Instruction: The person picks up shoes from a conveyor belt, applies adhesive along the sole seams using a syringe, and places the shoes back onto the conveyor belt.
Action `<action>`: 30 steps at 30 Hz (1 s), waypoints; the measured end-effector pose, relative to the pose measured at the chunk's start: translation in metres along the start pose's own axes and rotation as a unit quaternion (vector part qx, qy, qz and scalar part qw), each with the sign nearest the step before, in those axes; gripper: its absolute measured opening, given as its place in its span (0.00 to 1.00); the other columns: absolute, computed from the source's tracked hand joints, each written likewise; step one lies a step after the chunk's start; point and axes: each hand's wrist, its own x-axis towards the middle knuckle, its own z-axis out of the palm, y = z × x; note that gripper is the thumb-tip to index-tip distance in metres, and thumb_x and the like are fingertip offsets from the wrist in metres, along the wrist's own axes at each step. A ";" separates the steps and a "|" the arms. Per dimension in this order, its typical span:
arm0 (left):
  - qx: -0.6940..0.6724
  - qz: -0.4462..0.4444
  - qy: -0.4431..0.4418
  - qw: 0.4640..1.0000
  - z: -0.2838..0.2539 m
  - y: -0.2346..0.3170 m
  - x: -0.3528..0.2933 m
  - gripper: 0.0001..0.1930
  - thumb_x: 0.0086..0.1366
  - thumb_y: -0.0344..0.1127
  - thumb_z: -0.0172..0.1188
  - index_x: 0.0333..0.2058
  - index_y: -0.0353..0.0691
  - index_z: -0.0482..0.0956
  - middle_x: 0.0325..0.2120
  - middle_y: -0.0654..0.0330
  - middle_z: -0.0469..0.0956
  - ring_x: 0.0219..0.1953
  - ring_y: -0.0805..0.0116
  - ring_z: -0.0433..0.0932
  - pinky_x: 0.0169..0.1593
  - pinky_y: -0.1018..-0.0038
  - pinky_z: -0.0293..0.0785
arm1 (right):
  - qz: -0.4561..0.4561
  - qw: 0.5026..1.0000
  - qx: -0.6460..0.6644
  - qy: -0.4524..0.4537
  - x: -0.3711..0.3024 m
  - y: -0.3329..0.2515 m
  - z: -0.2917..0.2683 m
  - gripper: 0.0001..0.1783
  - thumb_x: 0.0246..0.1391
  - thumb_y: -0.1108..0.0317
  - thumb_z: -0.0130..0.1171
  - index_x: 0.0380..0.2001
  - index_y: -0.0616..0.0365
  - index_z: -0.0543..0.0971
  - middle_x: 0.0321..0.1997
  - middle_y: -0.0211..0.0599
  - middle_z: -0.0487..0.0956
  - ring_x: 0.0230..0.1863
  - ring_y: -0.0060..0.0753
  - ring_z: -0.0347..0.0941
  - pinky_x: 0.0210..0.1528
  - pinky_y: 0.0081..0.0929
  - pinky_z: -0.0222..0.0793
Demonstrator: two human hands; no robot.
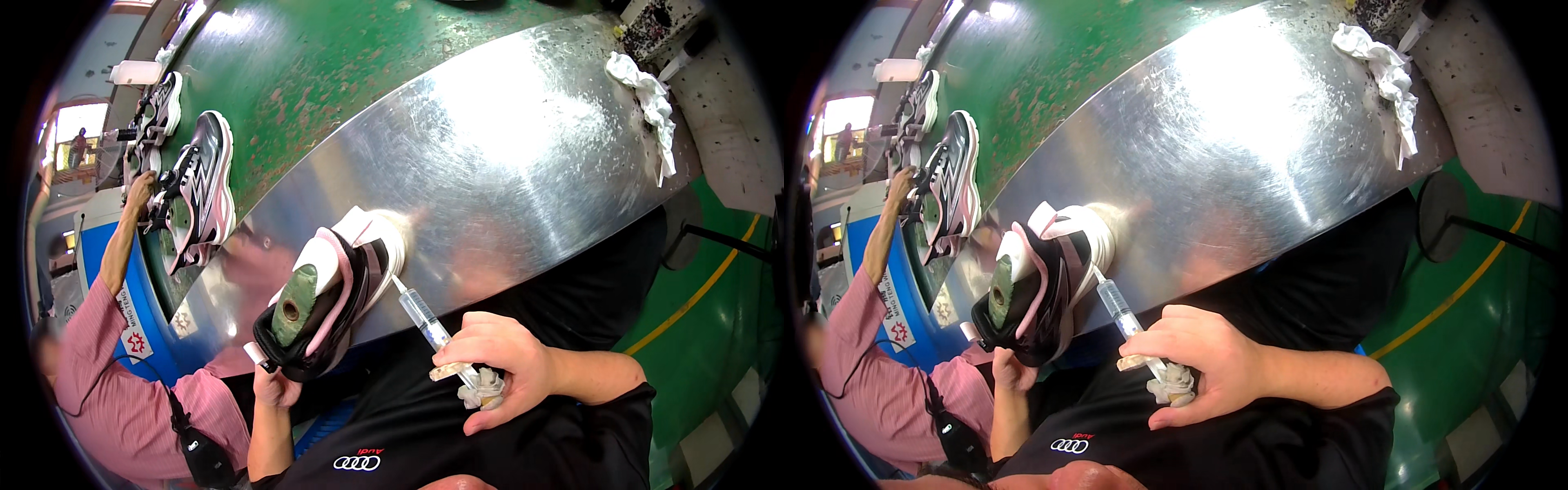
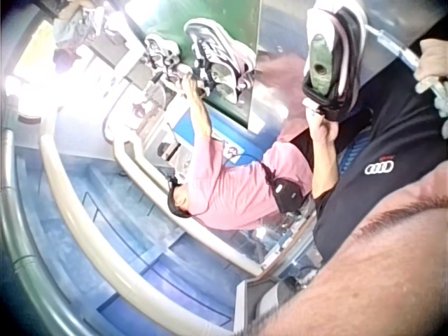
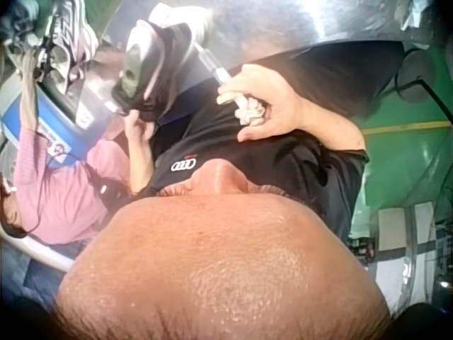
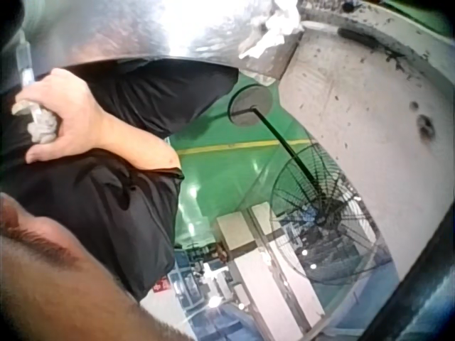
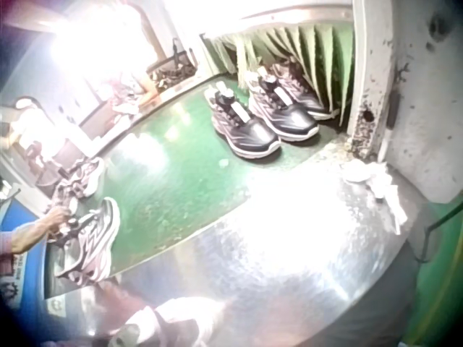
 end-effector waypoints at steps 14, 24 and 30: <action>-0.086 -0.102 -0.134 0.982 0.071 -0.027 -0.006 0.44 0.45 0.27 0.63 0.60 0.25 0.50 0.55 0.43 0.63 0.57 0.52 0.67 0.60 0.59 0.62 | 0.030 0.999 -0.018 -0.015 0.014 -0.027 0.009 0.36 0.35 0.56 0.73 0.48 0.61 0.71 0.38 0.38 0.78 0.29 0.36 0.69 0.33 0.28 0.63; -0.210 -0.227 -0.233 0.922 0.096 -0.050 0.010 0.39 0.46 0.21 0.58 0.60 0.29 0.54 0.55 0.46 0.65 0.58 0.52 0.66 0.61 0.56 0.59 | 0.135 0.988 0.010 -0.070 0.013 -0.071 -0.011 0.37 0.35 0.56 0.73 0.48 0.63 0.72 0.39 0.37 0.77 0.31 0.31 0.66 0.32 0.24 0.61; -0.263 -0.284 -0.321 0.864 0.109 -0.057 0.023 0.33 0.50 0.19 0.54 0.58 0.33 0.59 0.54 0.48 0.68 0.58 0.53 0.66 0.62 0.55 0.58 | 0.151 0.985 0.000 -0.078 0.003 -0.102 -0.014 0.38 0.32 0.53 0.75 0.46 0.64 0.74 0.37 0.36 0.80 0.28 0.27 0.64 0.30 0.22 0.59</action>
